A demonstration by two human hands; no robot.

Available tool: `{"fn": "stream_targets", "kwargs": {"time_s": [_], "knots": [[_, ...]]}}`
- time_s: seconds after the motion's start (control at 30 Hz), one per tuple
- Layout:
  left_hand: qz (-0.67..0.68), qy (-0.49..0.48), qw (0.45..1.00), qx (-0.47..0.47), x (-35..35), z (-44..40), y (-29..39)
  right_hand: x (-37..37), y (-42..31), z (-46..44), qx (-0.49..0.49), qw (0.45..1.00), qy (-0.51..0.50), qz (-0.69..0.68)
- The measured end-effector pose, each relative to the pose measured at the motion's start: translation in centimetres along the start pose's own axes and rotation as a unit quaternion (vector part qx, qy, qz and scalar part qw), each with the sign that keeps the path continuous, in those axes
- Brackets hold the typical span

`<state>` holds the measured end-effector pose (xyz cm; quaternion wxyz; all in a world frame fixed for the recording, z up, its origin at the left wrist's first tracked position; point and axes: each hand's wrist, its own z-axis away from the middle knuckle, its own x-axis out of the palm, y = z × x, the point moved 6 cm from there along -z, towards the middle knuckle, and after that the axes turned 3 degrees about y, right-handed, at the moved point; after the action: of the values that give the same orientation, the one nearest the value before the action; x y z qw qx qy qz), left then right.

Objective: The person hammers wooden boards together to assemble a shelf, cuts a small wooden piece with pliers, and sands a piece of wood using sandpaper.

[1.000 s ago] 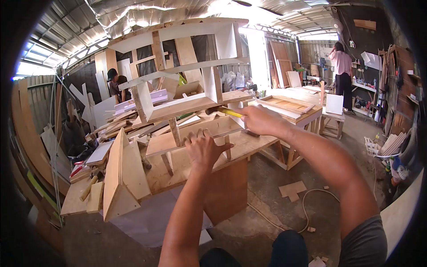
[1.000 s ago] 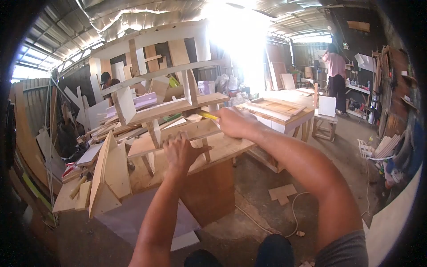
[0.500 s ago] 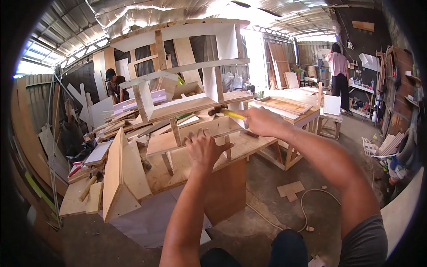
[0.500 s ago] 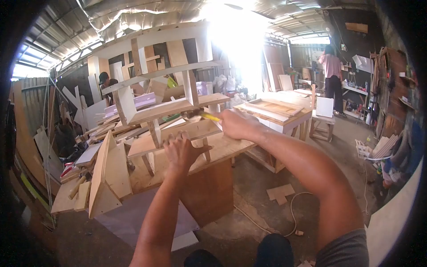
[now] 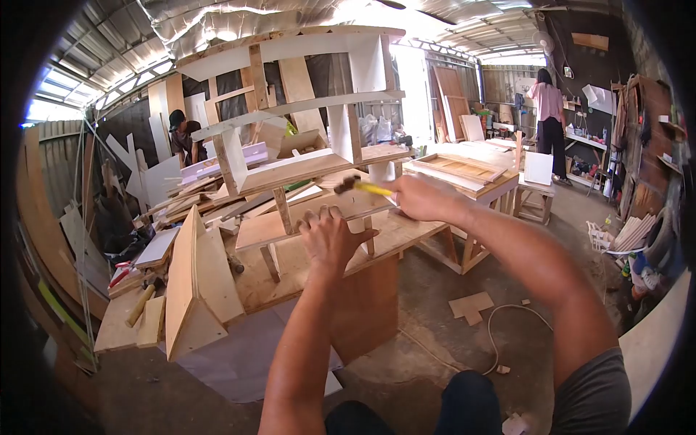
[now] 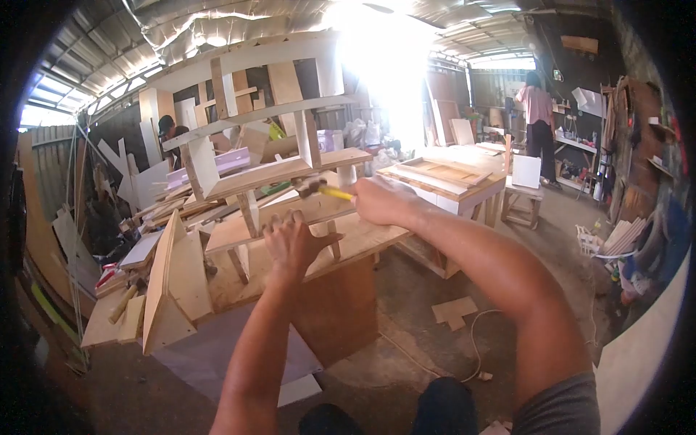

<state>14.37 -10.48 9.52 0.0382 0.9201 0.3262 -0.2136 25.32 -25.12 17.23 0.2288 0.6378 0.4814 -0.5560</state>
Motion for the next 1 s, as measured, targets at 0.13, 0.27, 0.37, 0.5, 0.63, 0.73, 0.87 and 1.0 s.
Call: {"fn": "stream_targets", "kwargs": {"time_s": [0.13,0.27,0.37,0.5,0.63,0.73,0.87,1.0], "knots": [[0.001,-0.032,0.999,-0.011,0.4,0.0,-0.1,2.2,-0.4,0.1,-0.09,0.988,0.109,0.069],[-0.016,0.001,1.0,0.001,0.5,-0.1,-0.1,-0.6,-0.1,0.1,-0.023,0.999,0.046,-0.011],[-0.003,-0.013,1.0,-0.005,0.7,-0.1,-0.1,0.5,0.2,-0.6,-0.034,0.998,0.041,0.042],[-0.009,-0.033,0.999,-0.007,0.3,-0.1,0.0,0.5,-0.2,-0.3,-0.035,0.998,0.045,0.024],[-0.005,-0.022,1.0,-0.006,0.3,-0.1,0.0,2.7,1.2,-1.8,-0.067,0.993,0.071,0.072],[-0.008,-0.016,1.0,-0.005,0.1,-0.2,-0.2,0.4,-0.2,-0.2,-0.021,0.999,0.04,0.019],[-0.005,-0.009,1.0,0.0,0.4,-0.1,-0.1,2.4,1.0,-0.7,0.032,0.998,-0.024,0.055],[-0.02,-0.006,1.0,0.003,0.4,0.0,0.0,2.4,0.9,-0.1,-0.013,0.999,0.033,0.022]]}}
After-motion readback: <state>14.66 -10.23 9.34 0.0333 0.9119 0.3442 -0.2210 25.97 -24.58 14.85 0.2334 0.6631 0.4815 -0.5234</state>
